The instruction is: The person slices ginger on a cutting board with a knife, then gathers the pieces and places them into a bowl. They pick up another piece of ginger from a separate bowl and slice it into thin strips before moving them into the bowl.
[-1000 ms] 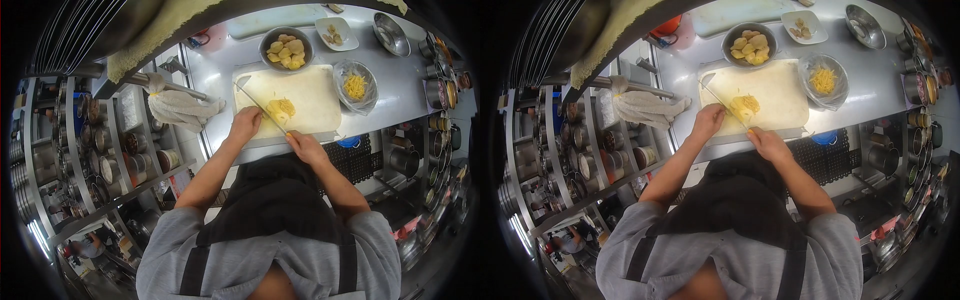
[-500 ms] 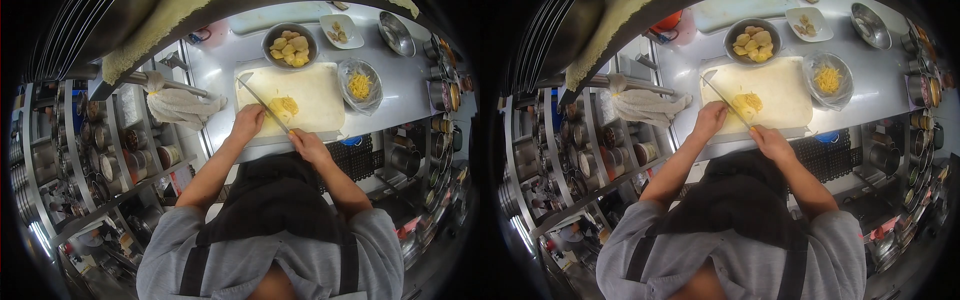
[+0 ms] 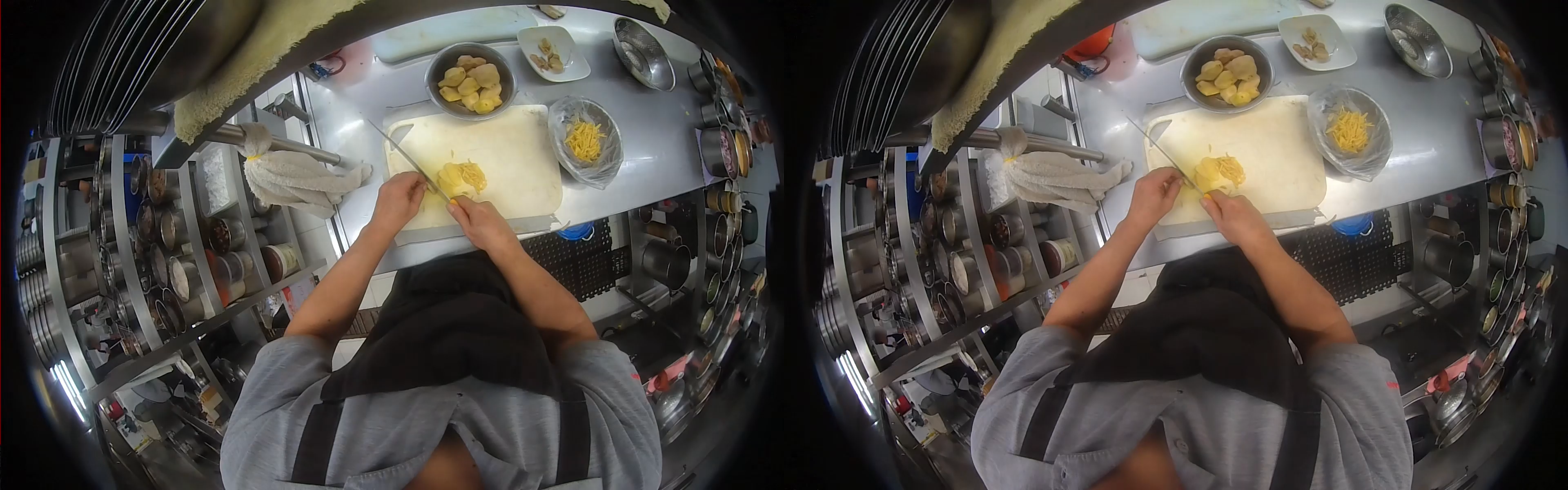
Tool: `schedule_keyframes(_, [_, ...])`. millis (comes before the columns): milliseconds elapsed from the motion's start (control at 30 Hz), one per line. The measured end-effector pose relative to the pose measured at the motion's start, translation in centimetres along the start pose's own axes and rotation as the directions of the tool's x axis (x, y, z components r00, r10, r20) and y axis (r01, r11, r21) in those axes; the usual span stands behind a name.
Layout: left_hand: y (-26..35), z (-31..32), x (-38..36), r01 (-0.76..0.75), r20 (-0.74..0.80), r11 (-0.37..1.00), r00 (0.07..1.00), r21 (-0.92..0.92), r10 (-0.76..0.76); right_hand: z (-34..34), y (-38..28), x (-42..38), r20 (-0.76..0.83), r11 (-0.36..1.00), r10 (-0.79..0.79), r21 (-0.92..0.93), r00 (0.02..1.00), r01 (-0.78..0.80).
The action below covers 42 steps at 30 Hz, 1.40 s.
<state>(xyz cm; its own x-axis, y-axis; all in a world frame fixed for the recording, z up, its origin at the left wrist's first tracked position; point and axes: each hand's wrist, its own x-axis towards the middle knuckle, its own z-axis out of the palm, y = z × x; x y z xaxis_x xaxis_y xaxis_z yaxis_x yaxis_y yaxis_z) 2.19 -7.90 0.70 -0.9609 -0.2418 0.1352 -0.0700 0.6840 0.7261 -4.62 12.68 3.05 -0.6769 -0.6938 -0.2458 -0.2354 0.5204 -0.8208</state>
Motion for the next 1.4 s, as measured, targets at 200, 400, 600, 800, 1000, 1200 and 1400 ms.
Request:
schedule_keyframes(200, [0.0, 0.2, -0.4, 0.068, -0.008, 0.997, 0.998, 0.022, -0.067, 0.6, 0.3, 0.1, 0.009, 0.999, -0.045, -0.021, 0.999, 0.045])
schedule_keyframes(400, [-0.2, 0.1, -0.2, 0.038, -0.011, 0.999, 0.999, 0.007, -0.038, 1.6, 0.4, 0.7, -0.011, 0.999, -0.05, -0.018, 0.999, 0.05])
schedule_keyframes(600, [-0.1, -0.1, -0.3, 0.045, 0.0, 0.998, 0.999, 0.042, -0.045, -0.2, -0.4, -0.3, -0.023, 1.0, -0.02, 0.008, 1.0, 0.02])
schedule_keyframes(800, [-0.2, -0.1, -0.1, -0.037, 0.001, 0.997, 0.999, 0.067, 0.037, -2.2, -0.9, -3.4, 0.058, 0.996, 0.084, -0.029, 0.995, -0.082])
schedule_keyframes(1000, [-0.1, 0.0, -0.1, -0.057, -0.02, 0.996, 0.998, 0.07, 0.058, -2.8, -0.9, -4.3, 0.153, 0.988, 0.143, 0.035, 0.978, -0.15])
schedule_keyframes(1200, [0.0, 0.0, -0.3, -0.051, -0.032, 0.997, 0.998, 0.05, 0.053, -2.5, -1.3, -3.5, 0.186, 0.976, 0.212, 0.002, 0.959, -0.216])
schedule_keyframes(1400, [0.1, 0.0, -0.3, 0.005, 0.004, 0.999, 1.0, 0.047, -0.005, -0.3, -0.7, -0.5, 0.091, 0.997, 0.075, -0.018, 0.993, -0.074])
